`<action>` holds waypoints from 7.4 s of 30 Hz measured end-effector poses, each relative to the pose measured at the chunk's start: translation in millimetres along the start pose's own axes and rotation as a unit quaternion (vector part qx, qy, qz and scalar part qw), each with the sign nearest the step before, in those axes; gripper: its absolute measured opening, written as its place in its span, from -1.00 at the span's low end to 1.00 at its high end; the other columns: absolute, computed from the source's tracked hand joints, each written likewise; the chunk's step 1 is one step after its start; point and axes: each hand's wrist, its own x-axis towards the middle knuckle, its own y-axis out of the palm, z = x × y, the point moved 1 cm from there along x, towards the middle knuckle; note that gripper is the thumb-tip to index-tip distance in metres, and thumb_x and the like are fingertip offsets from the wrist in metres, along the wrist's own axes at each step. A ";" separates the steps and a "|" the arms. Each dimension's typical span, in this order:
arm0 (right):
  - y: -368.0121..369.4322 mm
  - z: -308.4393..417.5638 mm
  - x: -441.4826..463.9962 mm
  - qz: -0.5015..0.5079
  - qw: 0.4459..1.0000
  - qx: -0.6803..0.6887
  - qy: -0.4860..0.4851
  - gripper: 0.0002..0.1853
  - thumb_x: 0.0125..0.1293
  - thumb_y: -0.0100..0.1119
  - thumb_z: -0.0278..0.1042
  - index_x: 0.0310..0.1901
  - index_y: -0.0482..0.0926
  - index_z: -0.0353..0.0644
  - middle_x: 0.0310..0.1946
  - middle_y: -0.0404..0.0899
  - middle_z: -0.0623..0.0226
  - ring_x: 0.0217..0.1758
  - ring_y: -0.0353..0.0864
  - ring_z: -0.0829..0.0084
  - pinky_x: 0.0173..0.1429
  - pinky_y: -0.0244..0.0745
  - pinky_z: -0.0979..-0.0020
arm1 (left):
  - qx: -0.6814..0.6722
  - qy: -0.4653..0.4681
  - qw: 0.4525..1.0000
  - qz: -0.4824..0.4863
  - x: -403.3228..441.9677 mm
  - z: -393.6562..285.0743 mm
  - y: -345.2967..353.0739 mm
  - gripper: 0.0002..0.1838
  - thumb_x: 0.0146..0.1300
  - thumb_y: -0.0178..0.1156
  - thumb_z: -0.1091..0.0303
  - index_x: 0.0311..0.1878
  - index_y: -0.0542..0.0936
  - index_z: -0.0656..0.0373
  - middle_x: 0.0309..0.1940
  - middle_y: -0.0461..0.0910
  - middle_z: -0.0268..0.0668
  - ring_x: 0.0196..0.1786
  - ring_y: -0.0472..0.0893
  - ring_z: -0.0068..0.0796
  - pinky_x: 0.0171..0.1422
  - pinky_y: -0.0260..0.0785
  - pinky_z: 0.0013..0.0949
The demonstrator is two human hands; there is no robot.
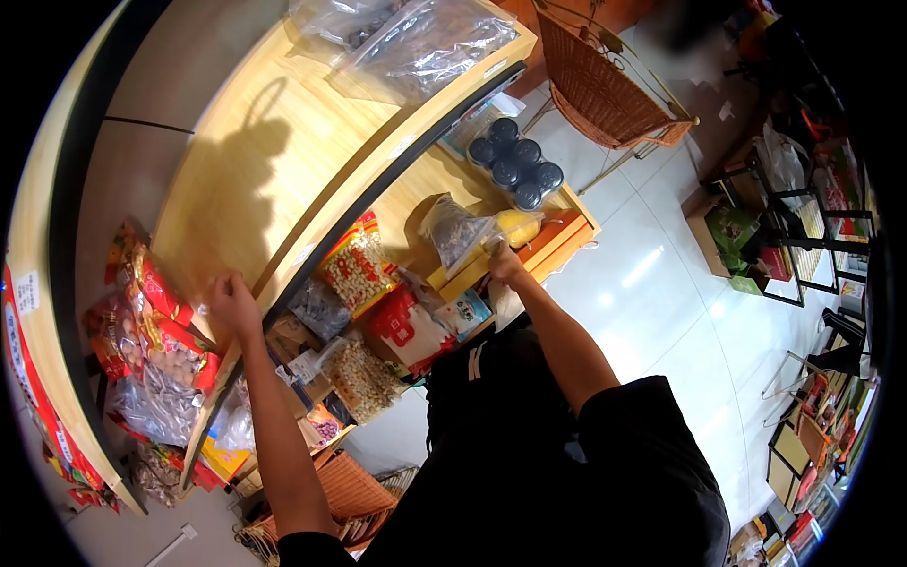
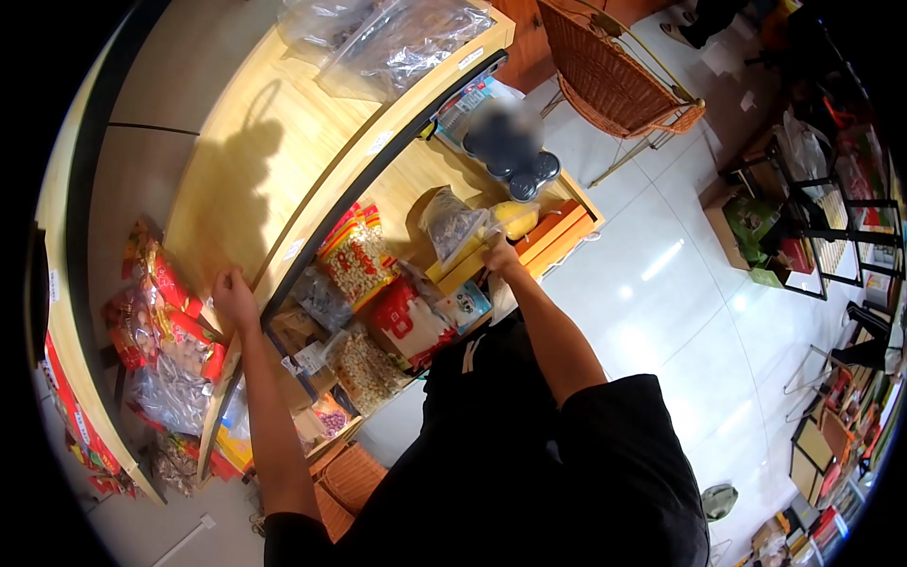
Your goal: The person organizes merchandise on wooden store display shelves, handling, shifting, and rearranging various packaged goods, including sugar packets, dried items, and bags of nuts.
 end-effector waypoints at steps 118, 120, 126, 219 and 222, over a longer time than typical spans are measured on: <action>-3.7 33.1 -41.8 -0.062 0.901 0.405 0.145 -0.45 0.34 0.16 -0.10 0.24 0.22 -0.14 -0.41 0.55 0.12 -0.73 0.26 0.51 -0.65 0.23 0.41 | 0.037 0.015 0.997 -0.070 -9.8 -4.3 -8.5 -0.80 0.21 0.15 0.37 -0.34 0.61 0.35 -0.47 0.62 -0.24 -0.40 0.55 -0.48 -0.26 0.39 -0.41; -1.0 38.6 -42.4 -0.057 0.901 0.409 0.129 -0.44 0.34 0.15 -0.18 0.27 0.15 -0.08 -0.42 0.53 0.11 -0.78 0.24 0.50 -0.71 0.16 0.42 | 0.039 0.019 0.997 -0.070 -10.4 -3.8 -9.9 -0.81 0.21 0.15 0.37 -0.35 0.61 0.34 -0.48 0.62 -0.25 -0.41 0.55 -0.48 -0.26 0.39 -0.41; -2.1 45.1 -37.5 -0.032 0.901 0.413 0.131 -0.38 0.33 0.13 -0.32 0.34 0.06 0.05 -0.45 0.49 0.10 -0.79 0.22 0.48 -0.73 0.10 0.43 | 0.033 0.013 0.997 -0.062 -13.1 -9.9 -9.5 -0.82 0.19 0.13 0.39 -0.37 0.61 0.33 -0.51 0.60 -0.26 -0.43 0.53 -0.49 -0.27 0.38 -0.42; -65.1 165.8 -54.4 -0.089 0.975 0.026 -0.203 -0.70 0.16 0.08 -0.26 -0.13 0.65 -0.19 -0.33 0.65 -0.03 -0.20 0.66 0.07 -0.04 0.51 0.21 | 0.030 0.081 0.996 -0.023 -9.1 -12.7 -5.6 -0.75 0.23 0.09 0.32 -0.39 0.54 0.36 -0.53 0.56 -0.16 -0.45 0.54 -0.35 -0.29 0.39 -0.31; -53.8 176.8 -21.9 -0.068 0.970 -0.063 -0.226 -0.67 0.16 0.09 -0.24 -0.07 0.65 -0.13 -0.26 0.66 -0.03 -0.11 0.65 0.03 0.05 0.50 0.19 | 0.011 0.068 0.997 -0.026 -8.9 -7.3 -0.6 -0.75 0.25 0.09 0.32 -0.38 0.54 0.37 -0.51 0.56 -0.16 -0.43 0.53 -0.37 -0.28 0.38 -0.31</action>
